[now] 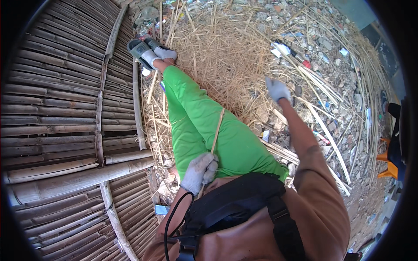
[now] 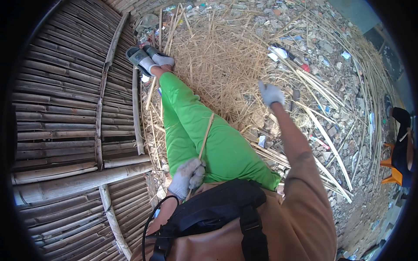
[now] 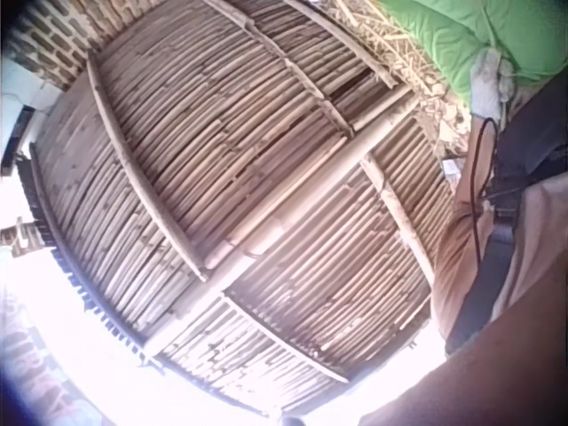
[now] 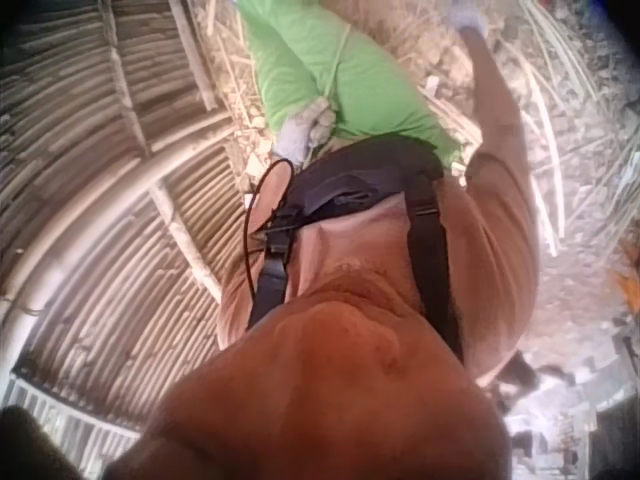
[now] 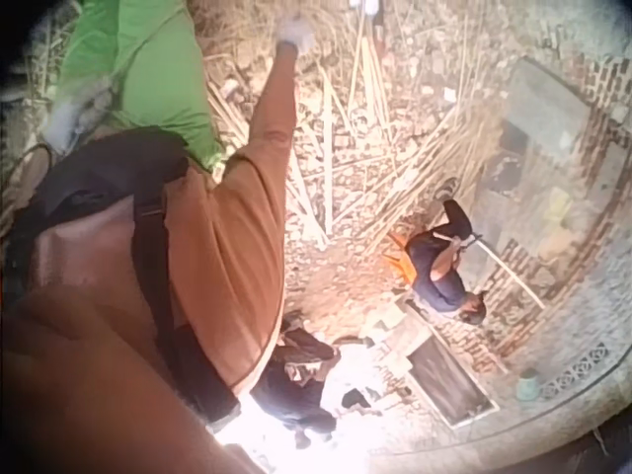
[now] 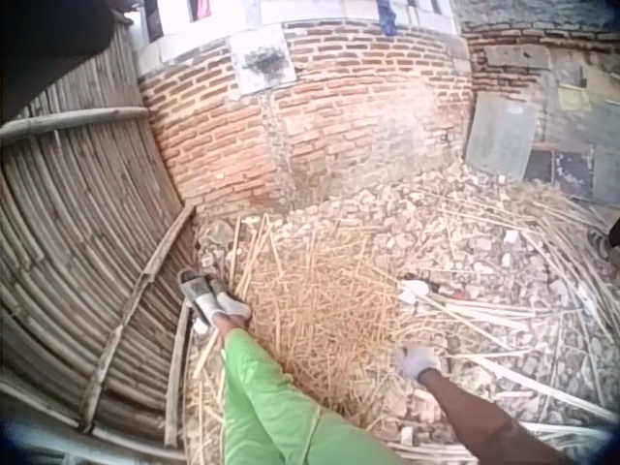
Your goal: The person uses a knife to scrape and smooth a long thin strip of wood while sitting on a floor covered in shavings. They hold the wood with a gloved hand and repeatedly run the blade along the length of the strip.
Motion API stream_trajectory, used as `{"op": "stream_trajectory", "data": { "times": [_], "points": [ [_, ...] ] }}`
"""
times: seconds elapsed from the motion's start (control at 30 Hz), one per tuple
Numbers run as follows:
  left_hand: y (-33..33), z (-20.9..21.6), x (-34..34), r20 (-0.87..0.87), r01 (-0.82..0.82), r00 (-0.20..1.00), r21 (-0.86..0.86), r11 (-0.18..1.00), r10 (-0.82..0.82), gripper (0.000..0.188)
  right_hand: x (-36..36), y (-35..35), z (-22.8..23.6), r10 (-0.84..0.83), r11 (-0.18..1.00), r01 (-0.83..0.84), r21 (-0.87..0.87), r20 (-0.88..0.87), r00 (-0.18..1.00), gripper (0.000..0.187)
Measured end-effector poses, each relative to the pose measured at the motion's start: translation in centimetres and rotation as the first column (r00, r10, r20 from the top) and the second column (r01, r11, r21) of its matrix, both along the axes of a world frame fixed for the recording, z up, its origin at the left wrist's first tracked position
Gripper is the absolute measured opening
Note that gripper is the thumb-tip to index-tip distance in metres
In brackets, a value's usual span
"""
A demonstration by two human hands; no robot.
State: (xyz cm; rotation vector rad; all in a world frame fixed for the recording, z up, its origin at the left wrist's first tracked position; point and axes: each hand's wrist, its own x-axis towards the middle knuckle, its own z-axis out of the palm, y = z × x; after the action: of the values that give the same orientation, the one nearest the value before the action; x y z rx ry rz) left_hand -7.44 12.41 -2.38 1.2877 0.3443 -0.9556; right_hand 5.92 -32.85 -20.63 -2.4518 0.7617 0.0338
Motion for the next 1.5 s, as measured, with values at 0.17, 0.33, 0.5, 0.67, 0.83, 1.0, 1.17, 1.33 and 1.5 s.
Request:
{"op": "stream_trajectory", "data": {
  "times": [0.17, 0.33, 0.5, 0.67, 0.83, 1.0, 1.17, 1.33, 1.5],
  "points": [
    [0.0, -1.8, 0.9, 0.031, -0.031, 0.999, -0.062, 0.998, 0.033, 0.035, -3.3, 9.1, 5.9, 0.408, 0.907, -0.415, 0.078, 0.088, 0.909, 0.082],
    [-1.6, -1.8, 2.5, 0.086, 0.032, 0.996, -0.035, 0.999, -0.029, 0.032, -4.4, 15.5, 8.9, 0.649, 0.751, -0.657, 0.067, 0.112, 0.753, 0.076],
    [-1.0, -1.2, 2.8, 0.023, 0.013, 1.0, -0.011, 1.0, -0.013, 0.029, -3.8, 17.1, 9.6, 0.656, 0.754, -0.656, -0.005, 0.057, 0.753, 0.075],
    [-0.7, -1.2, 2.5, -0.021, -0.012, 1.0, -0.105, 0.994, 0.01, 0.028, -3.3, 16.4, 9.0, 0.683, 0.73, -0.683, -0.029, 0.009, 0.73, 0.077],
    [0.1, 0.1, 1.7, -0.086, -0.046, 0.996, -0.108, 0.993, 0.037, 0.031, -0.5, 13.5, 6.9, 0.511, 0.859, -0.507, 0.067, -0.049, 0.858, 0.08],
    [3.5, -0.6, -0.6, -0.084, -0.058, 0.995, -0.122, 0.991, 0.048, 0.038, -1.3, 3.2, 4.3, 0.307, 0.952, -0.307, -0.021, -0.008, 0.952, 0.086],
    [-0.1, -1.4, 1.1, -0.008, -0.067, 0.998, -0.172, 0.983, 0.067, 0.033, -3.2, 11.7, 8.4, 0.577, 0.814, -0.58, 0.028, 0.084, 0.813, 0.078],
    [-1.0, -1.8, 1.9, 0.039, -0.015, 0.999, -0.119, 0.993, 0.02, 0.029, -3.7, 15.7, 10.1, 0.705, 0.708, -0.706, 0.012, 0.043, 0.708, 0.077],
    [-0.8, -1.5, 2.2, -0.007, -0.013, 1.0, -0.056, 0.998, 0.012, 0.026, -3.3, 16.1, 10.7, 0.72, 0.693, -0.721, -0.009, -0.06, 0.692, 0.078]
  ]
}}
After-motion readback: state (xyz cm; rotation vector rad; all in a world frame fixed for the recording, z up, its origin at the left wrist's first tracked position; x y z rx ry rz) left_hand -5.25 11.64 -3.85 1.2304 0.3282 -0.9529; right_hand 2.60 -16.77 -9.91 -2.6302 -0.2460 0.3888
